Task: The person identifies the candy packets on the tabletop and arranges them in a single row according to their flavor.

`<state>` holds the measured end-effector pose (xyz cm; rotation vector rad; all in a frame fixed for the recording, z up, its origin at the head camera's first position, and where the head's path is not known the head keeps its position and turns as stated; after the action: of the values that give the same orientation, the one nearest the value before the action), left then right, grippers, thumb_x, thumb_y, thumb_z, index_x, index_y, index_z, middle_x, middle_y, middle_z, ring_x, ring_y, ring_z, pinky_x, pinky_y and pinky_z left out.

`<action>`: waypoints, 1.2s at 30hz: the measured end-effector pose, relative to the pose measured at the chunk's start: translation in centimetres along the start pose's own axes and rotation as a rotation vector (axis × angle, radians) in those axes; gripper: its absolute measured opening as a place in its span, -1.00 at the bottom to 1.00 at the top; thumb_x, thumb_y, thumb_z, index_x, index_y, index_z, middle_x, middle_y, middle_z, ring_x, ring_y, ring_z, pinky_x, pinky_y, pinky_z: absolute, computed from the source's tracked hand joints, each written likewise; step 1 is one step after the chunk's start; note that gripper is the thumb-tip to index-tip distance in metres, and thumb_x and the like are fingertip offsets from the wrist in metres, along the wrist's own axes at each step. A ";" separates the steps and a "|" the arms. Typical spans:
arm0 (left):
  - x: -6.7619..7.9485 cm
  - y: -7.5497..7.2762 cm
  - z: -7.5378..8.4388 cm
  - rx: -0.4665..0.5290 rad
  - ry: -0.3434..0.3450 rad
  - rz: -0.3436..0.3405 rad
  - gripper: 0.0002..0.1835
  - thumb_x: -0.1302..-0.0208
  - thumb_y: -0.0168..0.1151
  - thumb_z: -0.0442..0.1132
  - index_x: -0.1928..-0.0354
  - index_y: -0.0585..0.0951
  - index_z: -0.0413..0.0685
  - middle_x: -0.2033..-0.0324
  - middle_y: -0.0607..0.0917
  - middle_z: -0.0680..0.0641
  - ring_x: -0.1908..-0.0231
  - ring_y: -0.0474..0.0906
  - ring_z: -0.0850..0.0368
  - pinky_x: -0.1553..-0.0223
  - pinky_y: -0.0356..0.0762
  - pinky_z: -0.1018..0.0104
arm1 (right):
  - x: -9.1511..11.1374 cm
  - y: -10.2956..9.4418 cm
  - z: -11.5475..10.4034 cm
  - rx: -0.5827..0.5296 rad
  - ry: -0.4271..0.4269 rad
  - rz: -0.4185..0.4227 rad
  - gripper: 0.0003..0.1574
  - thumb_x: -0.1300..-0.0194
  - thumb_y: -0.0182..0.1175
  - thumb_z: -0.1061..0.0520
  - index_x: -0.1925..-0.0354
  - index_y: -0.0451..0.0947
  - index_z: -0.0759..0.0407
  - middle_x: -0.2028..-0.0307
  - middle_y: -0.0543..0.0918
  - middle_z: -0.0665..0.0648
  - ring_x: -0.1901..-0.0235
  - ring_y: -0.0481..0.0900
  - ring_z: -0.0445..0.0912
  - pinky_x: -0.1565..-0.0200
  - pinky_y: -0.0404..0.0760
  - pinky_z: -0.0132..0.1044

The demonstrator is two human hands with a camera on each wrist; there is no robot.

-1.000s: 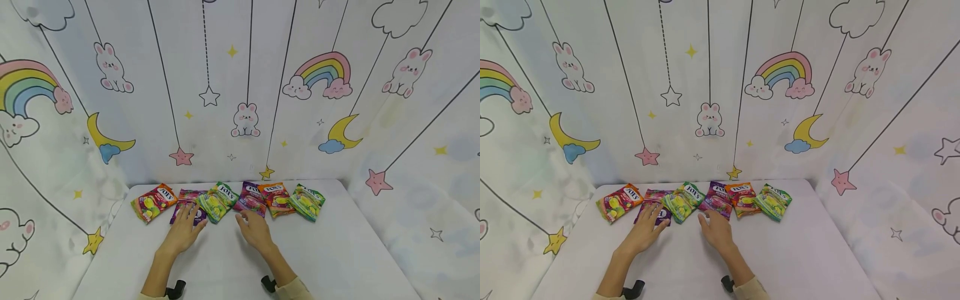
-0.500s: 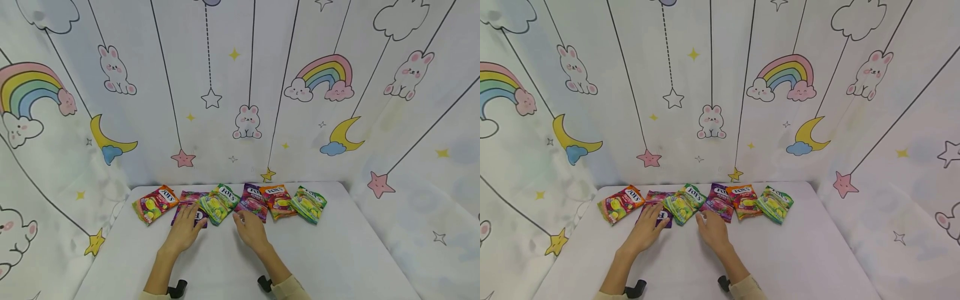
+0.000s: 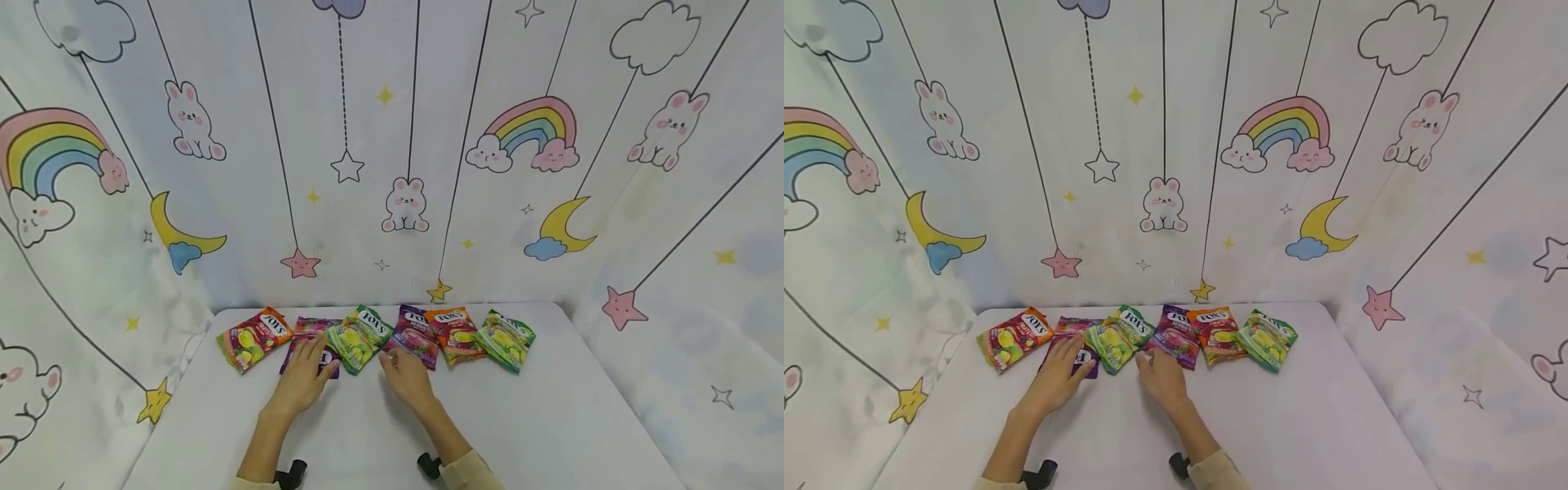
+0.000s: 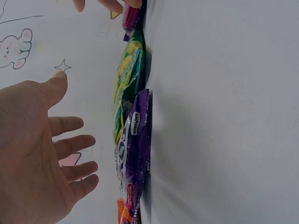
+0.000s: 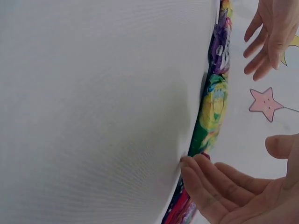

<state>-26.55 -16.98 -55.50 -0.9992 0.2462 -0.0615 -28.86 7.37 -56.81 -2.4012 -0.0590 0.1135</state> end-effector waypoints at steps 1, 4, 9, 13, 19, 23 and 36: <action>0.0 0.0 0.0 0.001 0.000 0.003 -0.23 -0.59 0.08 0.14 -0.58 0.24 -0.22 -0.55 0.25 -0.31 -0.55 0.05 -0.38 -0.49 0.07 -0.30 | -0.1 0.0 0.0 -0.003 0.006 0.000 -0.37 -0.57 0.07 -0.29 -0.14 0.63 0.20 0.17 0.74 0.10 0.19 0.66 -0.06 0.15 0.67 -0.10; -0.2 0.1 0.0 -0.002 -0.006 0.001 -0.23 -0.59 0.07 0.15 -0.59 0.24 -0.22 -0.55 0.24 -0.31 -0.55 0.04 -0.39 -0.48 0.08 -0.32 | -0.2 0.0 -0.1 -0.017 0.010 -0.001 -0.38 -0.57 0.08 -0.27 -0.11 0.64 0.21 0.18 0.73 0.11 0.21 0.65 -0.05 0.17 0.67 -0.09; -0.3 0.5 -0.1 0.001 -0.026 -0.015 -0.22 -0.59 0.06 0.16 -0.59 0.22 -0.21 -0.56 0.22 -0.31 -0.56 0.00 -0.39 -0.49 0.03 -0.32 | -0.2 0.0 -0.2 -0.036 0.025 -0.013 -0.43 -0.57 0.10 -0.23 -0.07 0.65 0.22 0.18 0.73 0.13 0.21 0.65 -0.03 0.19 0.67 -0.08; -0.5 0.7 -0.2 0.002 -0.034 -0.017 -0.22 -0.59 0.05 0.17 -0.59 0.24 -0.20 -0.57 0.21 -0.31 -0.57 0.01 -0.39 -0.50 0.03 -0.31 | -0.3 0.0 -0.3 -0.073 0.044 -0.030 -0.44 -0.57 0.10 -0.22 -0.06 0.67 0.22 0.18 0.73 0.11 0.20 0.66 -0.04 0.17 0.68 -0.08; -0.7 0.8 -0.1 0.013 -0.041 -0.018 -0.22 -0.58 0.06 0.17 -0.59 0.25 -0.20 -0.57 0.21 -0.32 -0.56 0.00 -0.40 -0.49 0.03 -0.33 | -0.7 0.3 0.1 -0.156 0.070 -0.050 -0.43 -0.56 0.12 -0.20 -0.04 0.68 0.27 0.35 0.73 0.07 0.37 0.62 -0.10 0.34 0.60 -0.21; -0.7 0.9 -0.2 0.010 -0.040 -0.006 -0.24 -0.57 0.11 0.13 -0.58 0.26 -0.20 -0.56 0.22 -0.33 -0.56 0.02 -0.40 -0.48 0.06 -0.34 | -0.8 0.7 0.3 -0.176 0.066 -0.056 -0.50 -0.51 0.20 -0.13 0.01 0.69 0.30 0.42 0.73 0.08 0.43 0.59 -0.10 0.40 0.54 -0.22; -0.9 1.2 -0.4 0.023 -0.049 -0.018 -0.25 -0.59 0.09 0.13 -0.58 0.26 -0.20 -0.56 0.20 -0.36 -0.55 0.02 -0.41 -0.48 0.05 -0.35 | -1.5 2.3 0.1 -0.312 0.164 -0.087 -0.62 -0.47 0.27 0.02 0.08 0.73 0.34 0.41 0.77 0.12 0.43 0.73 -0.09 0.36 0.71 -0.27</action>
<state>-27.56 -16.50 -56.50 -0.9790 0.1910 -0.0555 -30.37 5.65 -58.33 -2.7053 -0.1115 -0.1431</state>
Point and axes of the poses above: each hand's wrist, its own x-axis away from the middle knuckle, its own y-axis out of the palm, z = x × y, the point moved 4 cm from there along -x, towards the middle knuckle
